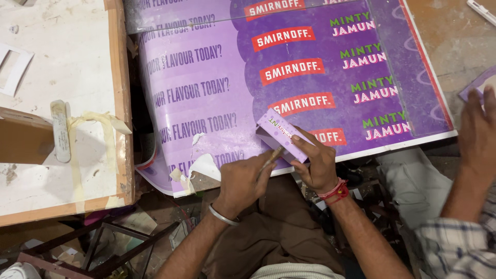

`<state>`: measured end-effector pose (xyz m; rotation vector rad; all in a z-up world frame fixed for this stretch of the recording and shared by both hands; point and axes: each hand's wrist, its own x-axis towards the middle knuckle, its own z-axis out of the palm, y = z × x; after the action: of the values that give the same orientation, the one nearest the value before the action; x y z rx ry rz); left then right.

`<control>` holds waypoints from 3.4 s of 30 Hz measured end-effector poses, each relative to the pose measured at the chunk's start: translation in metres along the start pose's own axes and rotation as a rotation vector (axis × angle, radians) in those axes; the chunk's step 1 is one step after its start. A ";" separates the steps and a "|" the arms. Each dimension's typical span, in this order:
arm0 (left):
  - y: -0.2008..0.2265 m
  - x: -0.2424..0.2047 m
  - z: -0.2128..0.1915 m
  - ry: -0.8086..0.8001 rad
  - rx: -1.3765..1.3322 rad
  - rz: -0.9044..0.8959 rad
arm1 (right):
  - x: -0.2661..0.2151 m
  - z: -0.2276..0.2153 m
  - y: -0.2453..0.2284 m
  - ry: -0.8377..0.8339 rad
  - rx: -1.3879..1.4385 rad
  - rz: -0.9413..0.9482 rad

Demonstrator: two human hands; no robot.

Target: The person uses a metal scraper to smooth and apply printed labels onto small rectangular boxes. They repeatedly pick up a box, place it on a large purple sheet with brand logos, and press the label onto the box surface.

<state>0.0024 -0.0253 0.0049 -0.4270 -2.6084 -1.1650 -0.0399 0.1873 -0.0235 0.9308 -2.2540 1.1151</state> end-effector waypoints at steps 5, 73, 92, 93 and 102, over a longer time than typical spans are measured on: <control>-0.015 0.008 0.002 0.078 0.239 -0.065 | -0.004 0.001 -0.002 -0.003 0.068 0.053; -0.045 0.019 -0.028 0.124 0.240 -0.130 | -0.021 0.010 -0.054 -0.141 -0.288 0.406; -0.038 0.013 -0.026 0.104 0.267 -0.090 | 0.026 -0.035 -0.013 -0.149 -0.559 0.439; -0.039 0.013 -0.026 0.105 0.272 -0.085 | 0.033 -0.036 -0.010 -0.129 -0.478 0.461; -0.037 0.012 -0.027 0.150 0.254 -0.033 | 0.091 -0.040 -0.037 -0.093 -0.436 0.102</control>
<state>-0.0192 -0.0668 0.0015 -0.2351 -2.5934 -0.8237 -0.0696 0.1702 0.0767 0.7055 -2.5006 0.5853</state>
